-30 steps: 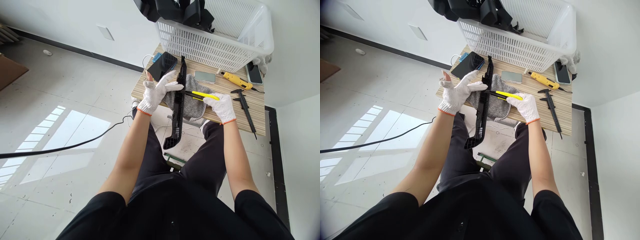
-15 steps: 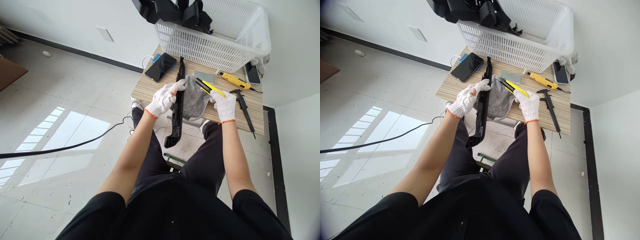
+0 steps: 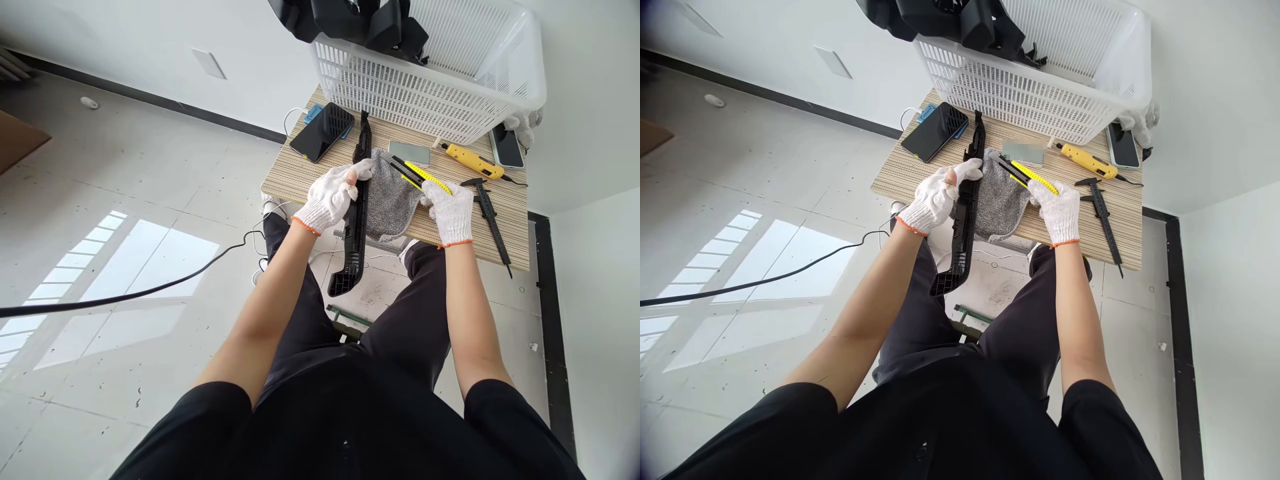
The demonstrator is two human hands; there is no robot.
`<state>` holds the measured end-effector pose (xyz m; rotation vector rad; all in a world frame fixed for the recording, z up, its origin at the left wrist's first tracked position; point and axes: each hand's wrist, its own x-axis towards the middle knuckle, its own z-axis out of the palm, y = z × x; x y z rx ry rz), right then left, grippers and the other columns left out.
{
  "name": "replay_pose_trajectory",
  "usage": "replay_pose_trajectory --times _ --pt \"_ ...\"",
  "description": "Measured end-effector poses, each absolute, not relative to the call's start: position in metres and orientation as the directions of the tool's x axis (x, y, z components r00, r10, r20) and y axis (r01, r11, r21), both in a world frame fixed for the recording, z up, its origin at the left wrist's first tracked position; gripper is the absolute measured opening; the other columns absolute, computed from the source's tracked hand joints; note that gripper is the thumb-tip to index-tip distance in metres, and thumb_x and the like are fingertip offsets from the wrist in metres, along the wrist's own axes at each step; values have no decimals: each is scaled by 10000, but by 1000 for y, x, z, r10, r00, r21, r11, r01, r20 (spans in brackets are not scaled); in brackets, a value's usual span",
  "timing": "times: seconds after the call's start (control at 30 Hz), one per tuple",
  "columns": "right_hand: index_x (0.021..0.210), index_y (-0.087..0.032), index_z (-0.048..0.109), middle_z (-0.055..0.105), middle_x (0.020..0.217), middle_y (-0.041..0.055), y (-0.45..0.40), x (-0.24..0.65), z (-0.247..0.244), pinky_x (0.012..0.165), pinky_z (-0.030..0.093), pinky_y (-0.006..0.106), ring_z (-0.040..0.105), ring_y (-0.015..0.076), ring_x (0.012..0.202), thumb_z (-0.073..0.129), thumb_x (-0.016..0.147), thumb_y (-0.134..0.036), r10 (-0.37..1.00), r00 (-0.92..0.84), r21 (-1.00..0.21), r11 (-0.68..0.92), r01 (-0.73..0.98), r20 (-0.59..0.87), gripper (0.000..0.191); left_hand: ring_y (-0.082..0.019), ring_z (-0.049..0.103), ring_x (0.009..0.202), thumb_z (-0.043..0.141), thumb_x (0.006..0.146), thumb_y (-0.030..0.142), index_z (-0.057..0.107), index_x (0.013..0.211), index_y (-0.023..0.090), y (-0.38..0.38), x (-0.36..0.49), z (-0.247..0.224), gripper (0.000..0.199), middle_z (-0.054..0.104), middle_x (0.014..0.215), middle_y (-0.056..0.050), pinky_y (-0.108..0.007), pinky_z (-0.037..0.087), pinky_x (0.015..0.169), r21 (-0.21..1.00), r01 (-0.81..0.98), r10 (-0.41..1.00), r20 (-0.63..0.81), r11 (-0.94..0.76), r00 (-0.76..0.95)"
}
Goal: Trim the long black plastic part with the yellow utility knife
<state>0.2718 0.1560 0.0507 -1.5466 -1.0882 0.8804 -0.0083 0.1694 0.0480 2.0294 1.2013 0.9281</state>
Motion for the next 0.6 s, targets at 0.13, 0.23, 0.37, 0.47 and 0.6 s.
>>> replay_pose_trajectory --times 0.13,0.23,0.37,0.47,0.6 --pt "751 -196 726 660 604 6 153 271 55 403 336 217 474 77 464 884 762 -539 965 261 -956 -100 274 -27 378 -372 505 1581 252 1012 882 661 1519 262 172 -5 47 899 682 1561 -115 -531 373 1343 883 294 908 270 -366 320" --pt "725 -179 754 675 608 22 151 269 58 450 386 241 517 100 512 920 707 -511 986 165 -918 -82 388 -19 371 -371 388 1670 377 1040 811 656 1509 248 177 -3 43 783 626 1634 -108 -520 373 1353 955 94 933 251 -283 256" --pt "688 -180 754 688 625 33 153 269 57 523 450 263 582 128 578 880 741 -509 986 162 -899 -38 435 37 356 -357 286 1717 427 1057 747 653 1509 241 181 -1 41 715 576 1689 -98 -529 341 1381 973 24 944 217 -230 249" --pt "747 -177 784 698 643 27 154 270 56 538 458 269 588 131 585 892 730 -474 991 131 -902 -32 430 27 316 -354 254 1727 428 1065 729 644 1517 235 185 0 40 704 582 1684 -100 -547 329 1390 977 12 945 202 -212 256" --pt "763 -179 784 704 661 32 154 271 55 526 445 273 571 128 572 869 768 -489 987 151 -895 -26 444 46 321 -359 255 1726 428 1067 727 639 1520 233 188 0 37 703 587 1678 -104 -557 329 1391 978 -8 943 203 -208 264"
